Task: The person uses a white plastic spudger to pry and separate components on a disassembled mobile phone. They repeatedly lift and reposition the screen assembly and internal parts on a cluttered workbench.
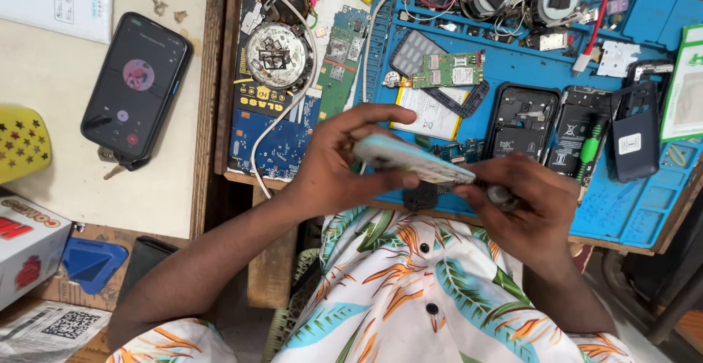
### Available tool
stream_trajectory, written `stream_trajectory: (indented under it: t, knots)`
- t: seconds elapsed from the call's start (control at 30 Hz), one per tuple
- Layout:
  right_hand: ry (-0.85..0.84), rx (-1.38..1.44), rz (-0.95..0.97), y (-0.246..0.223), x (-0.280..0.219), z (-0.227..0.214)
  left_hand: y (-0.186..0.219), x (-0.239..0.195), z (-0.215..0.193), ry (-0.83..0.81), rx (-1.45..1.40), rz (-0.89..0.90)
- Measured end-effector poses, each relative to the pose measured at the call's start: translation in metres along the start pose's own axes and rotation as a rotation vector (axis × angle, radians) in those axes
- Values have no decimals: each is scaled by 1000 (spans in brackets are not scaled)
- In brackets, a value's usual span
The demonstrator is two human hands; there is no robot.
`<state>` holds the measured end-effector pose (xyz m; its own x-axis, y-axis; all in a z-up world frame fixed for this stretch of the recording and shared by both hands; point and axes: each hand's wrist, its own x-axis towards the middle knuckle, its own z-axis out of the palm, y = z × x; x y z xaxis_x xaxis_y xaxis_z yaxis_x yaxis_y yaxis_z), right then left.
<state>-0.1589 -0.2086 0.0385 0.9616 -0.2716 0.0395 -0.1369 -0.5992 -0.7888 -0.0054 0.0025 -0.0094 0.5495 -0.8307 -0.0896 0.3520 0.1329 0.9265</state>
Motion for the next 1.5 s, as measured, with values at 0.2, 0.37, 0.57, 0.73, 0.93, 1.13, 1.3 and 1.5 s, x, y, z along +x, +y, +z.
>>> stream_trajectory:
  t: [0.2, 0.37, 0.57, 0.73, 0.93, 1.13, 1.3, 1.5]
  knots:
    - [-90, 16, 54, -22, 1, -6, -38, 0, 9, 82, -312, -54]
    - [-115, 3, 4, -28, 7, -18, -47, -5, 9, 48, -318, -281]
    - [-89, -150, -342, -7, 5, 0, -43, -5, 12, -32, -268, -206]
    - [-37, -186, -390, 1, 6, 5, -40, -9, 17, -99, -251, -168]
    - [-28, -155, -400, 3, 22, 5, -41, -10, 21, -90, -272, -137]
    - [-11, -128, -427, -10, 18, 11, -35, -8, 15, -106, -201, -145]
    - [74, -64, -411, 8, 23, 4, -37, -15, 28, -166, -183, -164]
    - [-31, -28, -452, -3, 16, 6, -25, -8, 14, -89, -161, -121]
